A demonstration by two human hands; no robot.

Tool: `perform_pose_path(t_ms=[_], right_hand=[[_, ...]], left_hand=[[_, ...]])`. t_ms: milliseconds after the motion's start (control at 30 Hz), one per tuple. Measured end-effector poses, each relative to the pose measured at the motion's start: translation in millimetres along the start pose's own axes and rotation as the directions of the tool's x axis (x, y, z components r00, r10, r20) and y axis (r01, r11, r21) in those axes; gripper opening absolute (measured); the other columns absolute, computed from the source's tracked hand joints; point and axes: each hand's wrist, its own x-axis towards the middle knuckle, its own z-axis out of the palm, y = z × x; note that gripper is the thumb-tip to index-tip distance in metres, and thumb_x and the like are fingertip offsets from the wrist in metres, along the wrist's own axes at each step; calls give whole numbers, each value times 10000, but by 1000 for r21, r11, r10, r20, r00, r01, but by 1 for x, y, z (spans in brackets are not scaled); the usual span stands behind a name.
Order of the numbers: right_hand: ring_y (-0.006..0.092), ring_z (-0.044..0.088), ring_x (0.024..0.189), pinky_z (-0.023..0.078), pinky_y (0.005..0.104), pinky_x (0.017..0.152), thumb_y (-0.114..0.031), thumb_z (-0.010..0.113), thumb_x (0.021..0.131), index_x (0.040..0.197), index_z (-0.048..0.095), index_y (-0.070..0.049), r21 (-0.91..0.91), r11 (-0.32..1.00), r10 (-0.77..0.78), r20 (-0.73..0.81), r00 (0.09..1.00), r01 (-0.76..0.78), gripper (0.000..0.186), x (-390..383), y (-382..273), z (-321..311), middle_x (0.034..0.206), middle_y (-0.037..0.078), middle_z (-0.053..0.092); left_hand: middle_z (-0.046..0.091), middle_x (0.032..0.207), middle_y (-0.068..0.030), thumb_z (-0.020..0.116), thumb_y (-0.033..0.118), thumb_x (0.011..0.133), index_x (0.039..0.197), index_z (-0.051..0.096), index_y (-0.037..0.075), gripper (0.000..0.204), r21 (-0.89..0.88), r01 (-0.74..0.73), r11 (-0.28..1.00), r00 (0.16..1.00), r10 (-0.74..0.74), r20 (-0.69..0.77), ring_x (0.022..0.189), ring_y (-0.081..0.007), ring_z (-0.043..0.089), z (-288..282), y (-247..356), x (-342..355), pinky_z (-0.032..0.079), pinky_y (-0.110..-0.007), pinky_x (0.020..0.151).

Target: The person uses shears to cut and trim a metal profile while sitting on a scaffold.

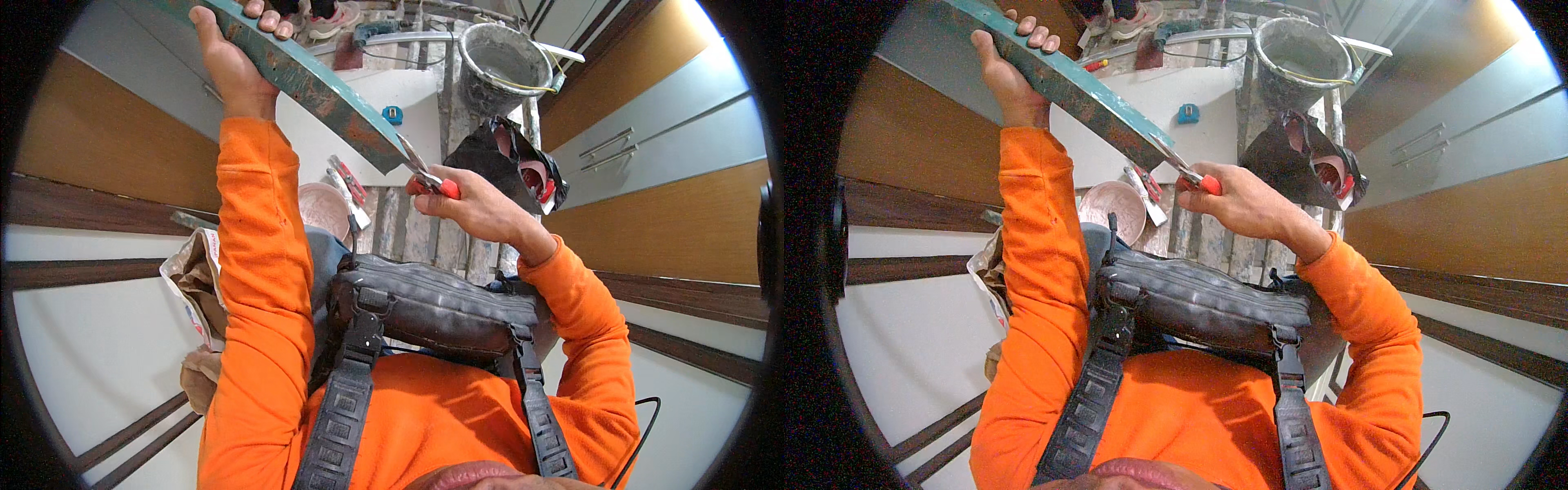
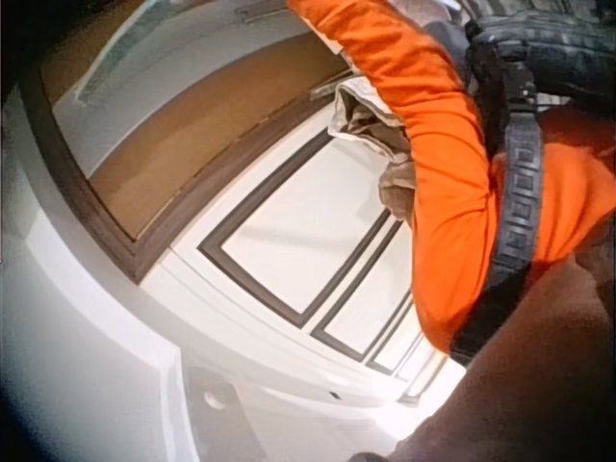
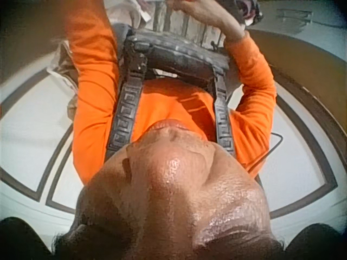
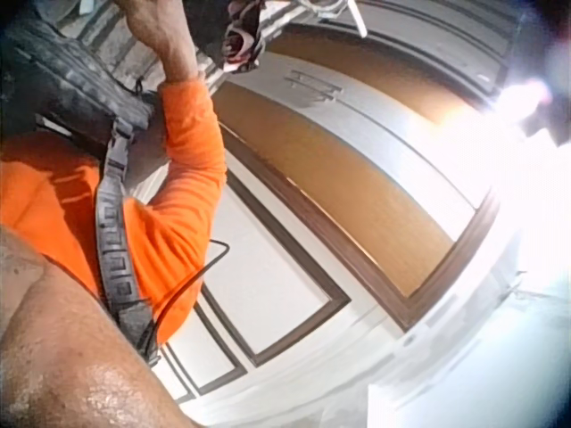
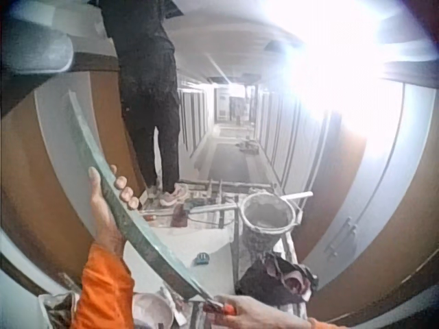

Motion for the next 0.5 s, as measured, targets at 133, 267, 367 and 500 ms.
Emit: perform_pose_path(t_ms=[133, 267, 367, 500], right_hand=[[151, 567, 980, 460, 328, 928, -261, 648, 981, 1201, 627, -10, 19, 996, -81, -23, 996, 82, 334, -2, -4, 5, 1044, 57, 628], [148, 562, 951, 461, 326, 922, -253, 648, 978, 1189, 628, -27, 6, 997, -80, 0, 997, 80, 310, -2, -9, 5, 1015, 39, 619], [175, 606, 959, 477, 328, 913, -244, 668, 949, 1188, 627, 14, -48, 998, -45, 21, 999, 46, 354, -2, -12, 6, 1023, 116, 683], [118, 557, 937, 465, 288, 901, -251, 668, 969, 1243, 613, -38, 168, 985, -57, 43, 997, 49, 352, -2, -6, 5, 1043, 22, 616]], left_hand=[[482, 867, -63, 315, 601, 1055, 1139, 501, 60, 579, -37, -8, 999, 1000, 7, -17, 713, -187, 496, -4, 1, -1, 460, -372, 661], [477, 863, -68, 294, 574, 1068, 1127, 501, 54, 563, -26, -3, 1000, 999, 2, -52, 711, -190, 491, -13, 1, -4, 457, -373, 658], [476, 858, -68, 286, 558, 1075, 1111, 495, 54, 546, -35, 27, 999, 997, -29, -68, 708, -189, 491, -10, -3, -5, 456, -375, 654], [475, 843, -67, 290, 534, 1082, 1060, 476, 63, 507, 114, 44, 993, 956, -9, -294, 692, -186, 492, 4, -10, -8, 460, -372, 641]])
